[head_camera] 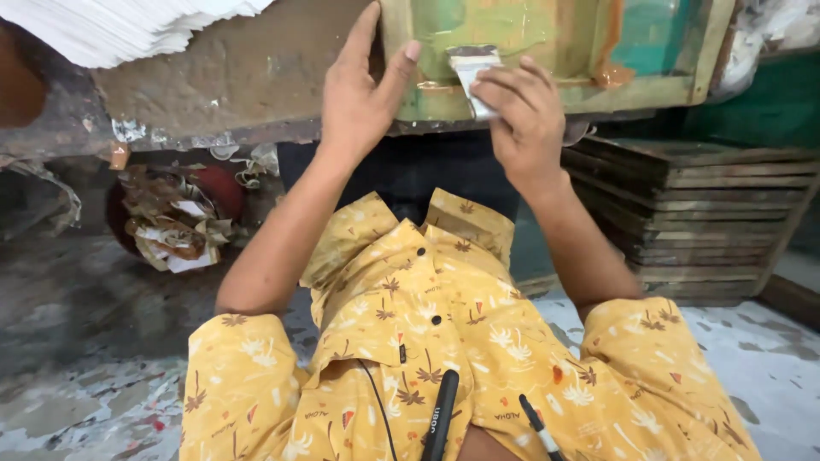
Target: Manually screen printing a design onto small white paper cutouts using a squeegee and a screen frame.
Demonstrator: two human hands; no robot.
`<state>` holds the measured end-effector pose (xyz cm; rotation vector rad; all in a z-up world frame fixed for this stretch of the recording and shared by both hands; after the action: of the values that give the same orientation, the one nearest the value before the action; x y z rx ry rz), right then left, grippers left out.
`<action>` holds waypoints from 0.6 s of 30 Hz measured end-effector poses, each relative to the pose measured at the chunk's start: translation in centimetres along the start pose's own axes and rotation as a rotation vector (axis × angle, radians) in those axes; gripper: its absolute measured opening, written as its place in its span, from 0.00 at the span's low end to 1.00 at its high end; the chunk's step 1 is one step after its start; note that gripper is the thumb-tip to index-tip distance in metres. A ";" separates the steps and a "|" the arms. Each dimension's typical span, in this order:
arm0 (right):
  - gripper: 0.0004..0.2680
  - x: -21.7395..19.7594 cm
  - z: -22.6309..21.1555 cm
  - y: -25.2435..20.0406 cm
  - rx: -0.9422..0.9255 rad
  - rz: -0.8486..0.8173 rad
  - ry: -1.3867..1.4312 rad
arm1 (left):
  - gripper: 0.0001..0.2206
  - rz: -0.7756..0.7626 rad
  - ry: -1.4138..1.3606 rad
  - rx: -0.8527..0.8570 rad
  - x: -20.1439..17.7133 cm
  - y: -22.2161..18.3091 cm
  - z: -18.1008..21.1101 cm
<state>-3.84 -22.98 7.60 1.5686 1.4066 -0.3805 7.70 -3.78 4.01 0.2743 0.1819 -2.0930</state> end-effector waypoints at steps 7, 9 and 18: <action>0.14 3.1 2.1 5.4 -0.051 -0.152 0.008 | 0.32 0.098 0.437 0.085 0.2 -0.6 -2.6; 0.14 3.7 1.4 4.9 -0.028 -0.139 0.008 | 0.32 0.101 0.419 0.082 0.3 -0.6 -2.5; 0.15 2.3 -0.6 0.9 -0.017 0.012 -0.002 | 0.28 0.183 0.341 0.254 0.4 -1.9 2.8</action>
<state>-2.59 -21.05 6.50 1.5617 1.3952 -0.3624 5.52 -3.76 6.61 0.7733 0.0882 -1.8742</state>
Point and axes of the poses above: each hand's wrist, its own y-axis towards the middle knuckle, its own x-axis out of the palm, z = x × y, the point moved 8 cm from there along y, towards the middle knuckle, and after that the axes turned 9 degrees about -z, right-handed, at the moved point
